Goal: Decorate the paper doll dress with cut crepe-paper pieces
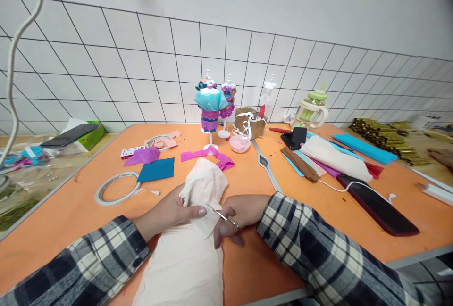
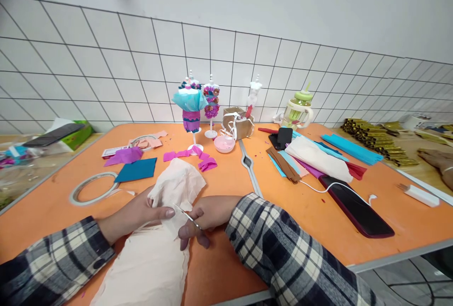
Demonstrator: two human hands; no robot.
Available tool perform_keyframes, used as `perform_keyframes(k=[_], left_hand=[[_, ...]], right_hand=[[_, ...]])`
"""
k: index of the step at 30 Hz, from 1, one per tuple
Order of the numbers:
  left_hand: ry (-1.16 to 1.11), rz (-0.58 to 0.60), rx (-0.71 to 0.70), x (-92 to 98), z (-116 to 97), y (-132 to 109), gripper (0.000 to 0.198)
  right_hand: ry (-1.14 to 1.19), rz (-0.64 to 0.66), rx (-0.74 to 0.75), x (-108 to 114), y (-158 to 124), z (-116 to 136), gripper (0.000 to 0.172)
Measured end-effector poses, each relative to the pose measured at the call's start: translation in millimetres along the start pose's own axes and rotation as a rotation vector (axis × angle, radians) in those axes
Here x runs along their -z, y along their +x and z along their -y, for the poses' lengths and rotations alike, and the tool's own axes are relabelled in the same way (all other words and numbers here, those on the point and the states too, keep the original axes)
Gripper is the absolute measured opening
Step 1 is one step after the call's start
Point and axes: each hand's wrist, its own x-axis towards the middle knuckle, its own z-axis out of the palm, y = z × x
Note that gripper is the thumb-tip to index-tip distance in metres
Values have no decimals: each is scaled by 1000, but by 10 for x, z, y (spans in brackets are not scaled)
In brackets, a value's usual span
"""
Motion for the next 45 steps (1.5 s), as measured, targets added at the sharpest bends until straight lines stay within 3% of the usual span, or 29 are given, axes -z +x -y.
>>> perform_keyframes(k=[11, 16, 21, 27, 36, 45], left_hand=[[-22, -5, 0, -29, -20, -14, 51], [-45, 21, -6, -28, -15, -3, 47], [-47, -44, -9, -27, -10, 12, 56], [12, -105, 0, -28, -46, 8, 60], [14, -70, -13, -47, -55, 3, 55], [41, -174, -16, -8, -21, 7, 51]], right_hand=[[4, 29, 5, 6, -12, 20, 67], [36, -31, -4, -6, 7, 9, 65], [96, -95, -36, -32, 47, -4, 60], [89, -62, 9, -29, 35, 3, 63], [63, -118, -18, -41, 45, 4, 67], [70, -119, -12, -12, 69, -82, 59]])
